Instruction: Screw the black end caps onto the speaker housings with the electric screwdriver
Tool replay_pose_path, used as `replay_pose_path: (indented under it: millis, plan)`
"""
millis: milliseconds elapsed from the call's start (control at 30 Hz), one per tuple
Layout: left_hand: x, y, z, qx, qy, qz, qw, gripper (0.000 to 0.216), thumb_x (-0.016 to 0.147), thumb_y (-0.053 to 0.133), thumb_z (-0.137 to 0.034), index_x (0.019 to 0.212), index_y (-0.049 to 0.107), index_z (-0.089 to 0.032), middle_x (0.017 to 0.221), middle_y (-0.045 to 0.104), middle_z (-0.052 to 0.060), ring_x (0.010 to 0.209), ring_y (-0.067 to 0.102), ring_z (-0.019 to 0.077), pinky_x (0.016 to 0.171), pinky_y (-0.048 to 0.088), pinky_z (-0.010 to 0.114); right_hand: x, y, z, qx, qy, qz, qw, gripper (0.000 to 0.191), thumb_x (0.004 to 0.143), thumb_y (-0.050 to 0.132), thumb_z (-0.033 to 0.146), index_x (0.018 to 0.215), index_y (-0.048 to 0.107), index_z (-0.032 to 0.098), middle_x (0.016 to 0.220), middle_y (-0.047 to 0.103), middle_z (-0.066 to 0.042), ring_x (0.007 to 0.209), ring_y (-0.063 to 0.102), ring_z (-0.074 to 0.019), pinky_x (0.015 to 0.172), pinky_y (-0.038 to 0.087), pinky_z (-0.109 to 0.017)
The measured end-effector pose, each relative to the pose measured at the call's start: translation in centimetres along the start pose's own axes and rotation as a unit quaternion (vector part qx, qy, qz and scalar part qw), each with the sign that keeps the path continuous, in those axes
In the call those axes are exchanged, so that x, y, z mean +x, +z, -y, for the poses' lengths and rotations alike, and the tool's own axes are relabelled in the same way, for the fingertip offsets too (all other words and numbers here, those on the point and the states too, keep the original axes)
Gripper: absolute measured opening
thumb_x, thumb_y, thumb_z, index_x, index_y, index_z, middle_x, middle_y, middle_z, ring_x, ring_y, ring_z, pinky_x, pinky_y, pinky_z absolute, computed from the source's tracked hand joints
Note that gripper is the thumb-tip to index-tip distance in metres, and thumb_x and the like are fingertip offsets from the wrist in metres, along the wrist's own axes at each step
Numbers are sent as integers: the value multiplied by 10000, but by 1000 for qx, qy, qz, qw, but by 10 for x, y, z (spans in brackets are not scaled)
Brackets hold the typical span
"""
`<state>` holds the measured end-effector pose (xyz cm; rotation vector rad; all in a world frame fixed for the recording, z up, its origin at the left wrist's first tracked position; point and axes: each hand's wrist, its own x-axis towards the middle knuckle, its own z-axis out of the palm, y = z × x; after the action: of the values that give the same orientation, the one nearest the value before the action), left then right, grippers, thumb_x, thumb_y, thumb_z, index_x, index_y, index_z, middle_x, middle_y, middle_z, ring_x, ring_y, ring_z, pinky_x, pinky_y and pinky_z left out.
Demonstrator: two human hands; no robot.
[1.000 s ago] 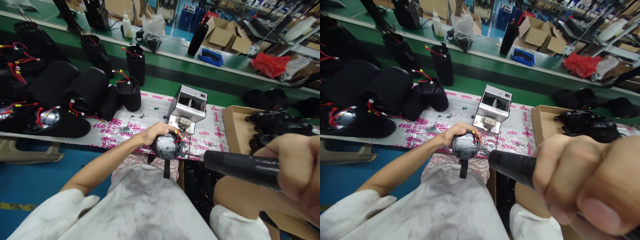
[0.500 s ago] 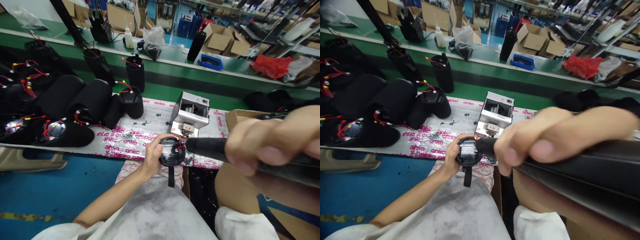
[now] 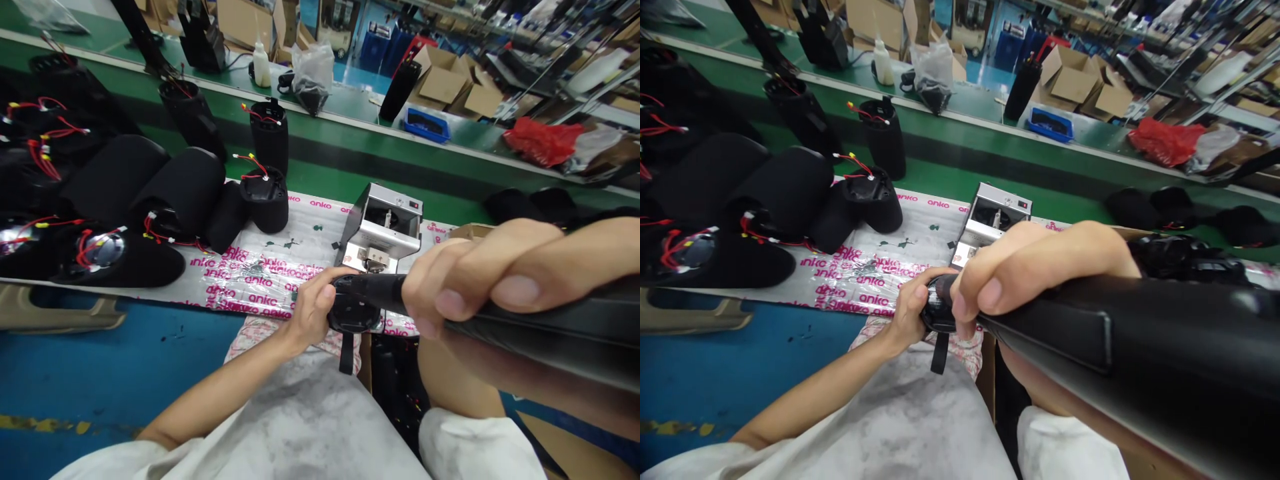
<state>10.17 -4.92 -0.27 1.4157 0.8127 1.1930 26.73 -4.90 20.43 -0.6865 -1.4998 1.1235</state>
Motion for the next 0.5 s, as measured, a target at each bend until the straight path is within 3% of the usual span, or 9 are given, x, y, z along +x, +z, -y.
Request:
replay_pose_path:
  millis: [100, 233, 400, 500]
  plan:
    - [1, 0, -1, 3, -2, 0, 1000, 667, 1123, 344, -688, 1261, 764, -189, 1238, 824, 103, 1145, 755, 319, 1040, 563, 419, 0, 1, -2, -22, -46, 34, 998, 348, 862, 900, 630, 811, 794, 303, 917, 811, -83, 682, 713, -244, 525, 660, -433]
    - [1, 0, -1, -2, 2, 1, 1000, 672, 1125, 347, -688, 1271, 761, -178, 1244, 821, 109, 1155, 755, 320, 1046, 558, 417, -1, 4, -6, -34, -30, 29, 999, 261, 938, 876, 500, 807, 806, 285, 872, 792, -54, 656, 726, -207, 536, 667, -397]
    - [1, 0, 0, -11, 7, 1, 1000, 657, 1134, 348, -663, 1285, 758, -172, 1252, 816, 114, 1171, 751, 323, 1055, 552, 417, -3, 18, -13, -34, -13, -99, 994, 480, 1097, 631, 546, 766, 822, 255, 667, 713, -22, 458, 650, -159, 406, 575, -346]
    - [0, 0, 1, -10, 20, 2, 1000, 641, 1143, 347, -641, 1301, 754, -171, 1266, 810, 115, 1200, 743, 320, 1065, 548, 411, -6, 16, -15, -35, -15, -101, 994, 504, 1114, 584, 556, 810, 851, 256, 682, 721, -27, 445, 655, -166, 419, 583, -363]
